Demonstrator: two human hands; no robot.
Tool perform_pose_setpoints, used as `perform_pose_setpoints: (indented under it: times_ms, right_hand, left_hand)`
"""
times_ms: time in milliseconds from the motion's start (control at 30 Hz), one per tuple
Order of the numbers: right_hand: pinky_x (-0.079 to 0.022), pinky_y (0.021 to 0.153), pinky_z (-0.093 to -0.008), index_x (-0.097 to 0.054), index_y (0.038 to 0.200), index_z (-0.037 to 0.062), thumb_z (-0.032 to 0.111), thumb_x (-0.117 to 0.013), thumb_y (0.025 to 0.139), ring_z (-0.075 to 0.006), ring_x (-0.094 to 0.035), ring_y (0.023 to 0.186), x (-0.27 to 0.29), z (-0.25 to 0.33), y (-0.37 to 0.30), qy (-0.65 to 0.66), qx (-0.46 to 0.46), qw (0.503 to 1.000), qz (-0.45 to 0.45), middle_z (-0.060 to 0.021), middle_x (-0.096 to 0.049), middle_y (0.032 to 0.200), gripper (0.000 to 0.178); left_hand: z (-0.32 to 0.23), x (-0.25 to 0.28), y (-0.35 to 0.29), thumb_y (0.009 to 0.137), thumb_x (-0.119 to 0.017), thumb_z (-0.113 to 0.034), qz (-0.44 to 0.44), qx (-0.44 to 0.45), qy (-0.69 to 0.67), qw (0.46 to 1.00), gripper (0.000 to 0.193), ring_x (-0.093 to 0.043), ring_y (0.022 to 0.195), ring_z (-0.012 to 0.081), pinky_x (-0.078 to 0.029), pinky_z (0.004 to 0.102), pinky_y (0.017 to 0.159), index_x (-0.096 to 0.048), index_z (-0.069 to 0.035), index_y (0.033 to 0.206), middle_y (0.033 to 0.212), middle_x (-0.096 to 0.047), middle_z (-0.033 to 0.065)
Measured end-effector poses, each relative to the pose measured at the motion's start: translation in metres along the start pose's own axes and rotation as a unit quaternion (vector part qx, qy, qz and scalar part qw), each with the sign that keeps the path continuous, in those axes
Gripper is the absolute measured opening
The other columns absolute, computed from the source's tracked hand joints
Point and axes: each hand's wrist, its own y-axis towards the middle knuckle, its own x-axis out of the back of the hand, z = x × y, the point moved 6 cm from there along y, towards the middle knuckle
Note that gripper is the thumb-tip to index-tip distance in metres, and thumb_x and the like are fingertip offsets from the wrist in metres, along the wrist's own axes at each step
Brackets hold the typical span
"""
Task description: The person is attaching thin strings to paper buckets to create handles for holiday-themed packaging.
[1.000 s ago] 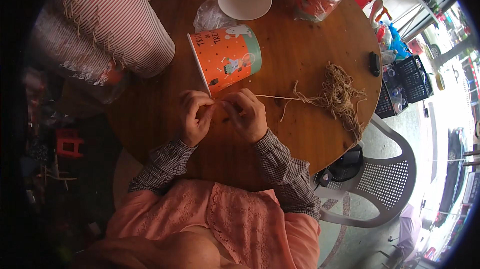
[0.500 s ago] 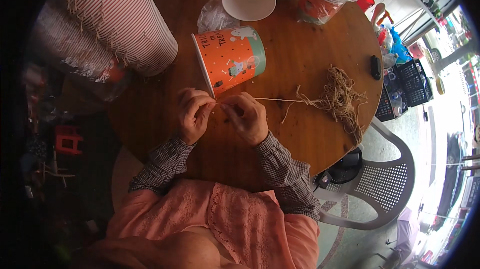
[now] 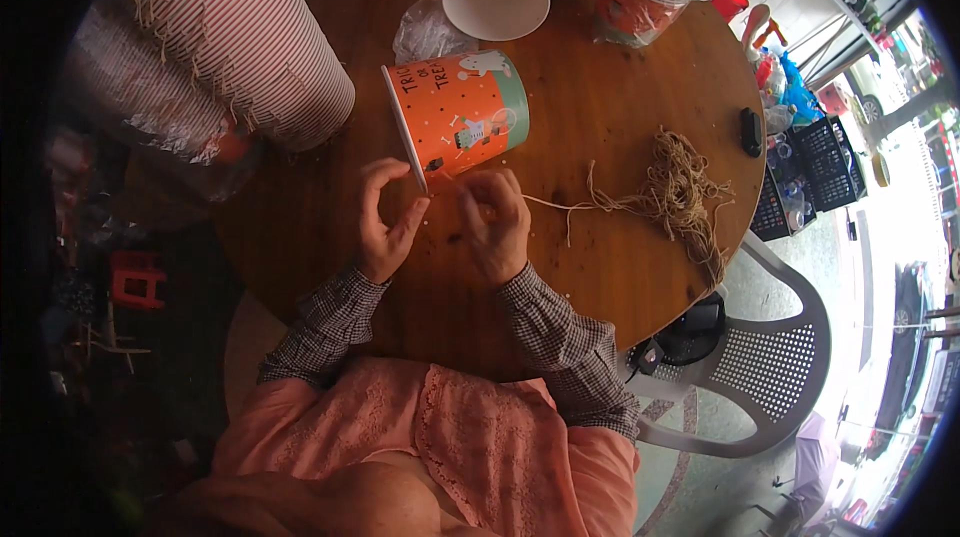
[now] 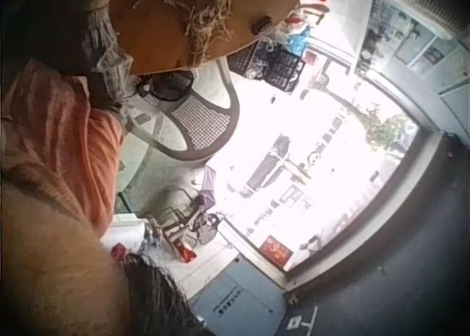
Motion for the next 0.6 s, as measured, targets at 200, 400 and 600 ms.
perform_pose_setpoints:
  times_ms: [200,400,600]
  right_hand:
    - [-0.052,0.080,-0.0315,-0.061,0.093,-0.0008,0.004,-0.065,0.083,-0.0228,-0.063,0.092,-0.001,-0.003,0.004,0.047,0.006,0.998,-0.031,-0.0134,-0.056,0.111,0.013]
    - [-0.051,0.074,-0.0277,-0.060,0.091,-0.0018,0.007,-0.066,0.084,-0.0160,-0.061,0.093,-0.004,-0.005,0.006,-0.032,0.054,0.998,-0.012,-0.0123,-0.057,0.117,0.013]
    - [-0.051,0.075,-0.0275,-0.060,0.091,-0.0019,0.007,-0.066,0.084,-0.0160,-0.061,0.093,-0.006,-0.006,0.006,-0.028,0.046,0.999,-0.010,-0.0124,-0.056,0.117,0.013]
  left_hand:
    - [0.028,-0.021,-0.012,0.084,-0.062,0.002,0.082,0.135,-0.036,0.987,0.034,-0.060,0.099,0.0292,-0.050,0.0332,0.082,-0.052,0.002,0.117,0.109,-0.058,0.0167]
    - [0.016,-0.019,-0.002,0.084,-0.061,0.005,0.071,0.081,-0.024,0.994,0.032,-0.063,0.090,0.0273,-0.055,0.0316,0.072,-0.053,0.003,0.115,0.107,-0.058,0.0171]
    - [0.014,-0.018,-0.002,0.083,-0.061,0.005,0.060,0.061,-0.016,0.996,0.032,-0.063,0.089,0.0266,-0.055,0.0313,0.071,-0.054,0.003,0.114,0.105,-0.058,0.0162]
